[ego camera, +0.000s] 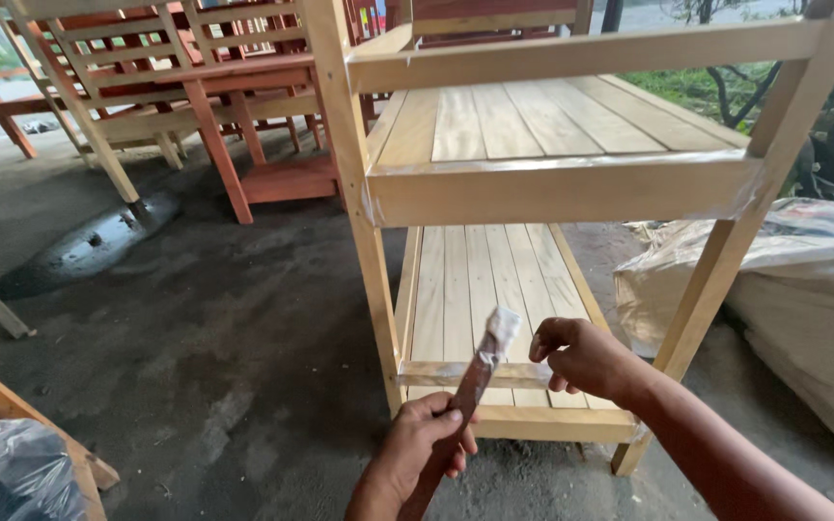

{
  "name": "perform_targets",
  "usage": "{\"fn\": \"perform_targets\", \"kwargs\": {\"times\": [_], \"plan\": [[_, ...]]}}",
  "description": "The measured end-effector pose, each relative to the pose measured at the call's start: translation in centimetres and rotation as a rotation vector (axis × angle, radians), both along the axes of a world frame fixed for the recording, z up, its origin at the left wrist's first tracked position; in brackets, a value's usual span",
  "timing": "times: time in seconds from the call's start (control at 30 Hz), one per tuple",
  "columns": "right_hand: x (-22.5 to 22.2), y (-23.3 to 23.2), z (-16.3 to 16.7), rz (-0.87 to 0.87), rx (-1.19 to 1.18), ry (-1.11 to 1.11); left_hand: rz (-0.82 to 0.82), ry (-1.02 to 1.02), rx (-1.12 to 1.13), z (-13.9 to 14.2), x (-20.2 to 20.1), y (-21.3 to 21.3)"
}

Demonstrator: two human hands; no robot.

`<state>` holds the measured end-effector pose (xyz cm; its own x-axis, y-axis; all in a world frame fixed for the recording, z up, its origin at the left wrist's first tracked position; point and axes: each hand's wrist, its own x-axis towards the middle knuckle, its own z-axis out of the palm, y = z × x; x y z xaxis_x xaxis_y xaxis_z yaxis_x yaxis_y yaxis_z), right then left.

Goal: The person applies white paint to the wooden rails and legs of an unfinished furniture frame using a paintbrush held in the left hand, steadying the frame with the right hand. They work along the lower rail and corner joints, then move around the frame to coat additional rails and the upper edge.

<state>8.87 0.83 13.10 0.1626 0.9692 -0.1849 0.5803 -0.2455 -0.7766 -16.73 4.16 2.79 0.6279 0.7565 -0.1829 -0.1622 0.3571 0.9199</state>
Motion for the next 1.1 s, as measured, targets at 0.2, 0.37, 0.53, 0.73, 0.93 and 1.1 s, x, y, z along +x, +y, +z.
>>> {"fn": "perform_targets", "kwargs": {"times": [0.2,0.37,0.53,0.73,0.93,1.1], "plan": [[0.7,-1.8,4.6,-0.119,0.19,0.078,0.073,-0.091,0.2,5.7,0.5,-2.6],[0.7,-3.8,8.1,-0.222,0.621,0.2,0.107,-0.179,0.284,10.4,3.5,-3.6],[0.3,-3.9,10.5,-0.179,0.912,0.341,0.238,-0.277,0.387,13.9,5.8,-3.8],[-0.4,-3.0,12.1,-0.145,1.046,0.363,0.404,-0.148,0.495,17.6,7.0,-3.7],[-1.2,-3.1,14.1,-0.057,1.234,0.305,0.493,0.018,0.602,20.5,7.1,-3.9],[-2.0,-3.6,15.5,-0.09,1.259,0.321,0.508,0.039,0.577,21.9,8.1,-4.2]]}}
